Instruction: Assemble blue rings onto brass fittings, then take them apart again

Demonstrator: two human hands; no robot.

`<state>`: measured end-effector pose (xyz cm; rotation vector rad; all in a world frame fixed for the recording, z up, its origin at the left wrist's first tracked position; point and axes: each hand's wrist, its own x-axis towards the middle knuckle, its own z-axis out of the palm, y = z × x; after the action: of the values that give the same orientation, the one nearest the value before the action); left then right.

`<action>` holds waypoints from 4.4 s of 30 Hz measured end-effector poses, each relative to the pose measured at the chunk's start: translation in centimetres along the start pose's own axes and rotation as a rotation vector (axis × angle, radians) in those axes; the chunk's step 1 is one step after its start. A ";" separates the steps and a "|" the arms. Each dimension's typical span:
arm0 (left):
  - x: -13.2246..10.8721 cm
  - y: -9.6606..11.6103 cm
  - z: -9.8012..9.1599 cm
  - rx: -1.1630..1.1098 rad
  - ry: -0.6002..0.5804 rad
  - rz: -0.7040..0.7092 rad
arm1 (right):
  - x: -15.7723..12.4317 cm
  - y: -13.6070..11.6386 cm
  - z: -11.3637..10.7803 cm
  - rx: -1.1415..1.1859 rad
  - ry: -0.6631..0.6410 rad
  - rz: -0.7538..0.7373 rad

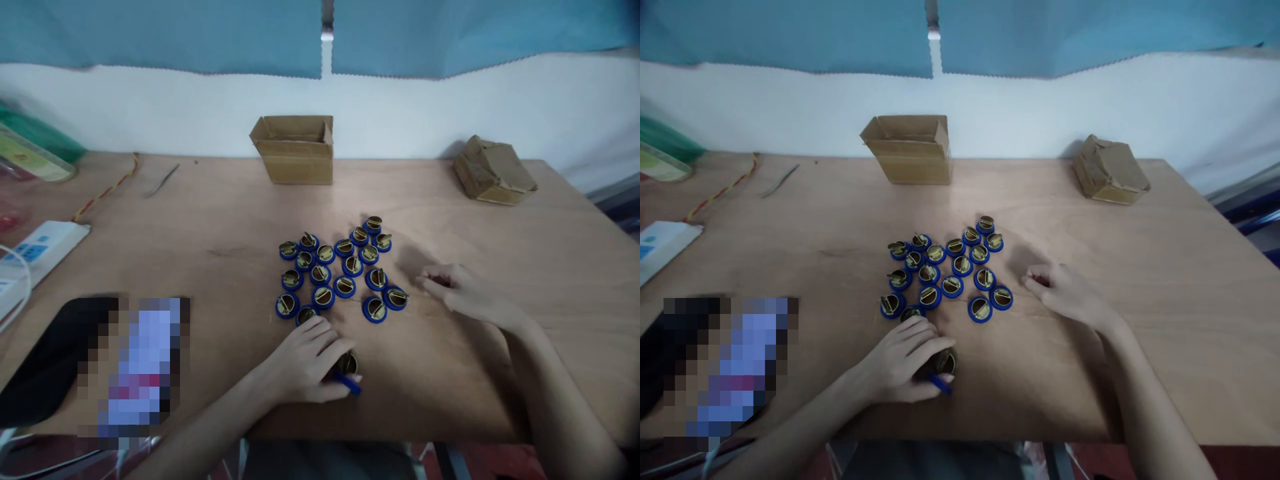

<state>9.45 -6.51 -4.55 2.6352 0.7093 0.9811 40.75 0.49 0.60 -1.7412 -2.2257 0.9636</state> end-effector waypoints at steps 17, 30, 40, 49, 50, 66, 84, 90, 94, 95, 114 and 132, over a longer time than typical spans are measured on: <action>-8.7 2.4 -6.5 0.106 0.042 -0.765 | -0.4 0.1 -0.2 -0.091 -0.219 0.007; -5.7 1.7 -7.1 0.263 0.020 -0.738 | -0.4 -1.7 2.0 -0.020 0.041 -0.175; 2.0 1.8 -5.0 0.339 -0.157 -0.235 | -0.6 -0.5 2.6 -0.030 -0.037 -0.186; 2.2 -1.2 -2.0 0.164 0.061 -0.243 | -0.7 -1.6 2.0 -0.132 0.056 -0.338; 2.0 -1.4 -1.9 0.158 0.114 -0.255 | -0.7 -1.6 1.9 -0.130 0.086 -0.356; 1.6 0.8 -2.7 -0.779 0.176 -0.618 | -3.5 -8.0 7.7 0.073 0.830 -0.657; 1.7 1.0 -2.3 -0.900 0.162 -0.668 | -2.9 -8.1 9.8 0.217 0.539 -0.608; 1.8 1.0 -2.2 -0.827 0.166 -0.597 | -2.9 -8.2 9.9 0.209 0.596 -0.616; 1.7 1.0 -1.9 -0.708 0.134 -0.575 | -3.0 -8.2 10.2 0.182 0.634 -0.629; 1.6 1.1 -1.8 -0.679 0.137 -0.570 | -3.0 -8.2 10.2 0.183 0.640 -0.627; 2.1 1.8 -1.3 -0.465 0.189 -0.558 | -3.1 -9.1 9.8 0.235 0.648 -0.581; 1.9 2.2 -0.8 -0.381 0.140 -0.465 | -2.8 -8.9 9.4 0.257 0.415 -0.499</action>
<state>10.97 -7.35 -2.06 1.9698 0.9946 1.0389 29.76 -6.75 -0.92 -1.0753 -2.0061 0.6620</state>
